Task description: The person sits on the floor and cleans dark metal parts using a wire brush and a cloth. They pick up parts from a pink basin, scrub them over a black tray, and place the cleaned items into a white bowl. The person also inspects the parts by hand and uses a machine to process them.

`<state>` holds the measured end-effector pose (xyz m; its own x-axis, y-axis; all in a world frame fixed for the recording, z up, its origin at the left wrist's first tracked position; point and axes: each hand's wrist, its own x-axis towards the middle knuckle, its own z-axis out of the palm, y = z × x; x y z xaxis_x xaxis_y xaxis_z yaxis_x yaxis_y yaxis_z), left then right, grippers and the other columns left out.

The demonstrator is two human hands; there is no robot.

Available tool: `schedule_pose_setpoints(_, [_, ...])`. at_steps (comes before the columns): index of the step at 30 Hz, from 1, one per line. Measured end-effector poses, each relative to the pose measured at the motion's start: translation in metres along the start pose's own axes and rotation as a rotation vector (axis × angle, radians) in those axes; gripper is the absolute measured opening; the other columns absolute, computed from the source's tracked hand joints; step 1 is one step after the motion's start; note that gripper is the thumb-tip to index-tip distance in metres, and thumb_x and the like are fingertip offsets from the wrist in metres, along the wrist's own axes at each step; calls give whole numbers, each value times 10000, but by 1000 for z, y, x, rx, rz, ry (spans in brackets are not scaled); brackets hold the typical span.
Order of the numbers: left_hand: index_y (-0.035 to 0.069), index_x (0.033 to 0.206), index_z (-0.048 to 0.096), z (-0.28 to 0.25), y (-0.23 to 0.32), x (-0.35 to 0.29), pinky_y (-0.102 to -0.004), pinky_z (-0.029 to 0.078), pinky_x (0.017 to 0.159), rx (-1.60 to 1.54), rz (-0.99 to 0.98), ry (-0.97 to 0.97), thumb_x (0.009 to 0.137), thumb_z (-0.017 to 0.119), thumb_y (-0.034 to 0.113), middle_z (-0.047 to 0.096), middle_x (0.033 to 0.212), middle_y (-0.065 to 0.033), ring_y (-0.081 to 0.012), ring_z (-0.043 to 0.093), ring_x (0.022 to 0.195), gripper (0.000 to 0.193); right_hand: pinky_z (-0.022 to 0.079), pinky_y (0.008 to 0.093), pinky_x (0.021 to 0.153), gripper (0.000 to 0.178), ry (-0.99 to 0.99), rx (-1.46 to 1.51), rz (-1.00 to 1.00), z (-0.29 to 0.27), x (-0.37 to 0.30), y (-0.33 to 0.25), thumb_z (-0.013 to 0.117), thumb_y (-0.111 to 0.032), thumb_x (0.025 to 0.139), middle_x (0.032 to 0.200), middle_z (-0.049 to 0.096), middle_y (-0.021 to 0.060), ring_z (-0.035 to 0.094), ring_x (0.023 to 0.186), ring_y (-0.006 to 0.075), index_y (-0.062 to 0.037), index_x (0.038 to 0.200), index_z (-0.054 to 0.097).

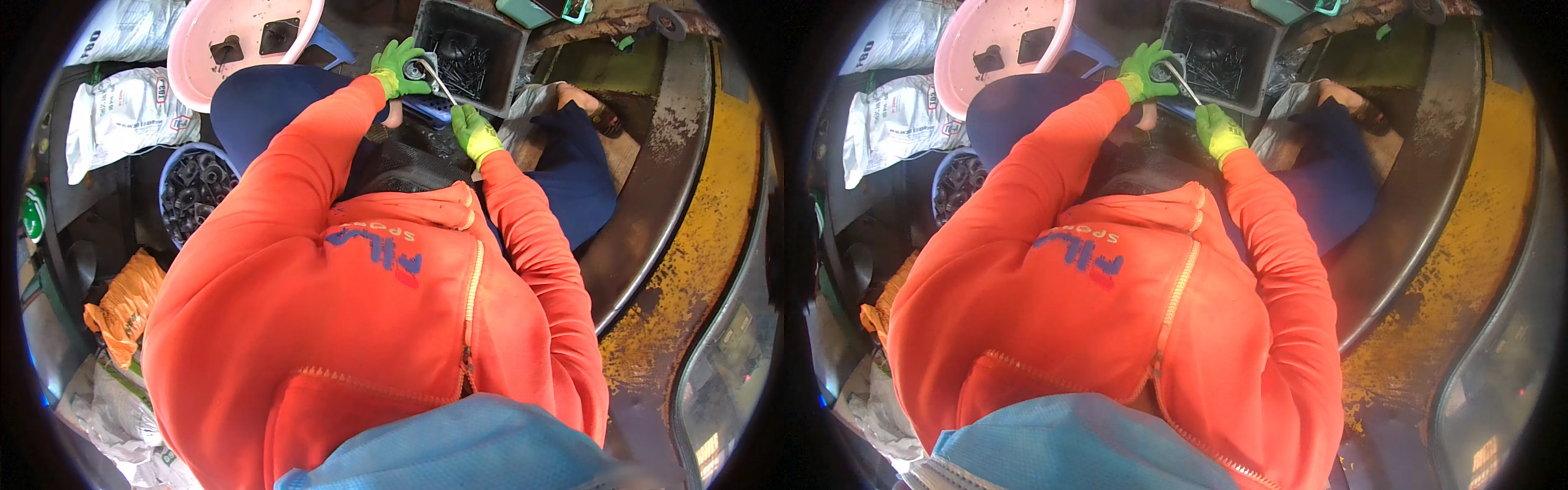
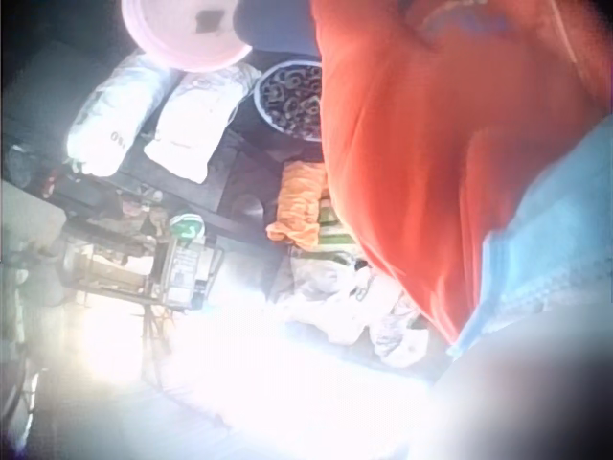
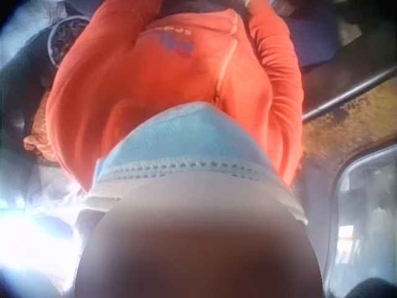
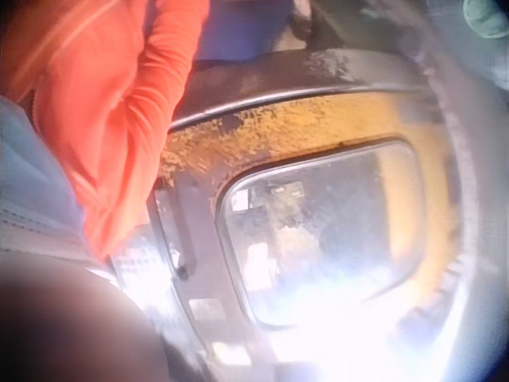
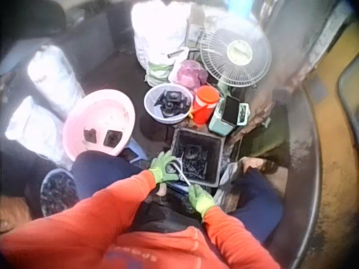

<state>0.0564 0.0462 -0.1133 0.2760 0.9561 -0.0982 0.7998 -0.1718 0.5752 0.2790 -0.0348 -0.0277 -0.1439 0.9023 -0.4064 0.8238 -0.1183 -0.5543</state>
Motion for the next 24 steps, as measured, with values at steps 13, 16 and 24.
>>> schedule_pose_setpoints(13, [270, 1269, 546, 11, 10, 12, -526, 250, 1082, 68, -20, 101, 611, 770, 511, 393, 1452, 8, -419, 270, 1336, 735, 480, 408, 713, 218, 84, -90, -57, -21, -12, -32, 482, -262, 950, 915, 609, 233, 584, 834, 398, -57, 981, 550])
schedule_pose_setpoints(16, [253, 1263, 557, 7, 11, 5, -486, 263, 1094, -7, -105, 111, 611, 762, 535, 411, 1439, 26, -419, 279, 1334, 740, 480, 413, 647, 176, 366, 233, -324, -27, -25, -33, 484, -197, 945, 860, 612, 198, 598, 733, 387, -43, 976, 562])
schedule_pose_setpoints(24, [248, 1260, 548, 17, 1, -3, -476, 262, 1102, -81, -116, 168, 599, 775, 534, 401, 1444, 26, -424, 277, 1334, 755, 479, 421, 685, 200, 288, 352, -279, -12, -31, -22, 466, -207, 941, 848, 615, 191, 603, 751, 368, -37, 956, 571])
